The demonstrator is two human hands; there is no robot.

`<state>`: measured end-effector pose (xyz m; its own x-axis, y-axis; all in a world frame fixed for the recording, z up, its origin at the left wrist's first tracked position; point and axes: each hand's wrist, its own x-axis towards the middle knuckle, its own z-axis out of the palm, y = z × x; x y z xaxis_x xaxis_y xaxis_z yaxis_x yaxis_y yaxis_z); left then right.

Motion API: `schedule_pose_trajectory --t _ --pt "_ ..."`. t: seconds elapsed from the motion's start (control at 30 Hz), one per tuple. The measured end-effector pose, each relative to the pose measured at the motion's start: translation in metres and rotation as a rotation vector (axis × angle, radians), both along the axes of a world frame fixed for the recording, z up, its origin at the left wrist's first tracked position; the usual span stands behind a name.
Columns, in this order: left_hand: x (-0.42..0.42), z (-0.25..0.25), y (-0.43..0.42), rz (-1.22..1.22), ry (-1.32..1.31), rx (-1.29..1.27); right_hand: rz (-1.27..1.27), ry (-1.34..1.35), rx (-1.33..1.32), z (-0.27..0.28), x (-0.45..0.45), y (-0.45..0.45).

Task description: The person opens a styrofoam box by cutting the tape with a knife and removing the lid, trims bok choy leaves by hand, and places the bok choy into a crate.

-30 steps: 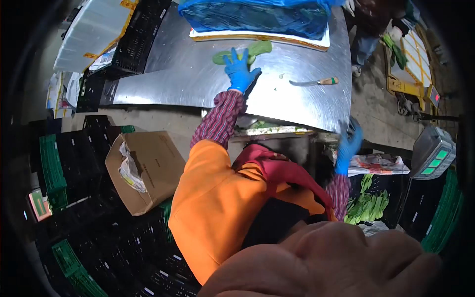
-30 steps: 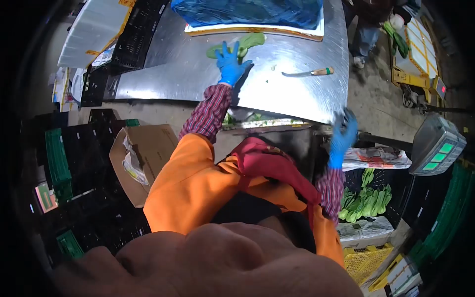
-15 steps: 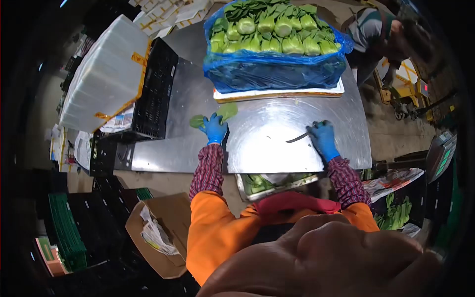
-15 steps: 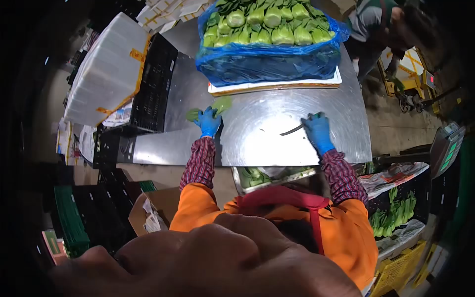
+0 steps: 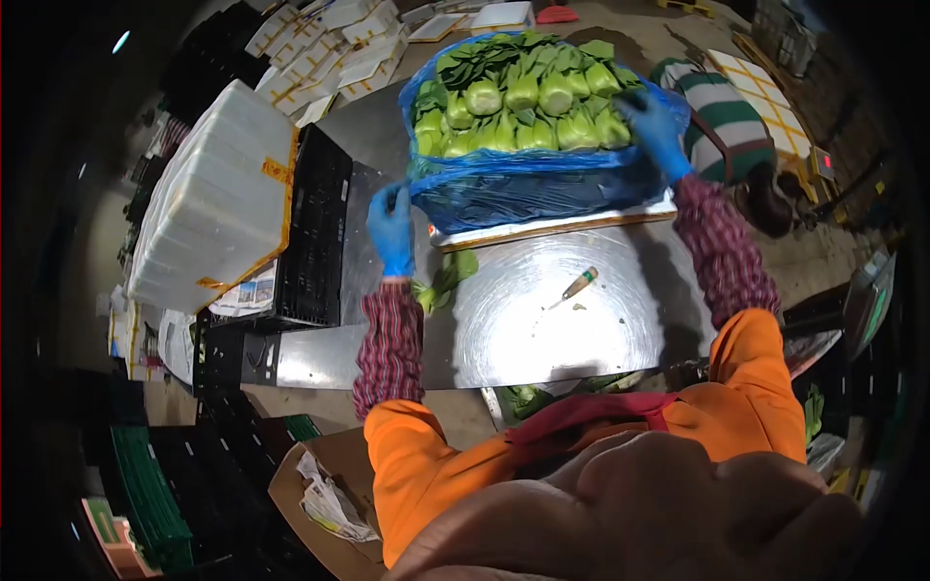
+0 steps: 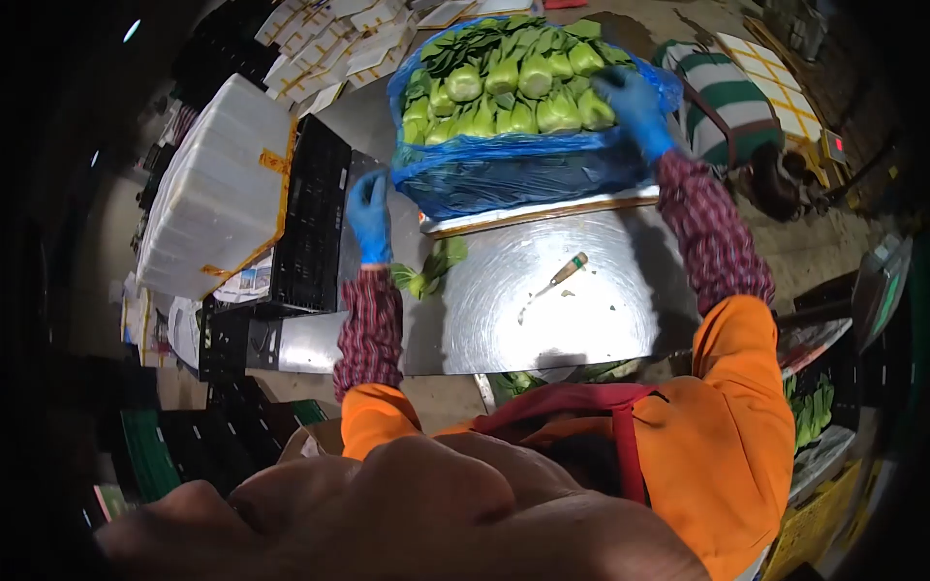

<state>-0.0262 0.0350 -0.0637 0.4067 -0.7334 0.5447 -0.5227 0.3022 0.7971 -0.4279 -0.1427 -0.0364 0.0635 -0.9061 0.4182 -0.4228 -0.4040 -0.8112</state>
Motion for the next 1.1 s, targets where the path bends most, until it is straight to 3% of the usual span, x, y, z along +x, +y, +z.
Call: schedule_pose_trajectory --t 0.07,0.17,0.33,0.47,0.57,0.6,0.73,0.83,0.9,1.0,1.1 --pt "0.001 0.024 -0.028 -0.143 0.146 0.063 0.049 -0.020 0.006 0.005 0.001 -0.046" --pt "-0.005 0.042 -0.077 -0.211 0.353 0.209 -0.055 0.161 0.409 0.034 0.007 -0.073" --pt "-0.010 0.032 -0.155 -0.171 0.526 0.498 0.220 0.186 0.304 0.016 0.007 -0.116" --pt "-0.008 0.026 -0.203 -0.139 0.243 0.797 0.158 0.340 0.490 0.041 0.016 -0.116" --pt "-0.005 0.011 -0.232 -0.233 0.214 0.575 0.084 0.418 0.139 0.032 0.028 -0.135" --pt "-0.004 0.004 -0.239 -0.271 0.204 0.468 0.082 0.423 0.144 0.029 0.030 -0.139" --pt "-0.025 0.022 -0.224 -0.398 0.345 0.481 0.010 0.167 0.240 0.036 0.042 -0.111" --pt "-0.023 0.037 -0.222 -0.390 0.204 0.563 0.296 -0.537 0.715 0.047 0.032 -0.081" --pt "-0.017 0.035 -0.231 -0.389 0.136 0.599 0.343 -0.565 0.688 0.044 0.033 -0.076" --pt "-0.007 0.027 -0.246 -0.304 0.040 0.390 0.434 -0.622 0.637 0.045 0.035 -0.072" --pt "0.006 0.022 -0.257 -0.284 -0.005 0.235 0.397 -0.493 0.756 0.055 0.045 -0.068"
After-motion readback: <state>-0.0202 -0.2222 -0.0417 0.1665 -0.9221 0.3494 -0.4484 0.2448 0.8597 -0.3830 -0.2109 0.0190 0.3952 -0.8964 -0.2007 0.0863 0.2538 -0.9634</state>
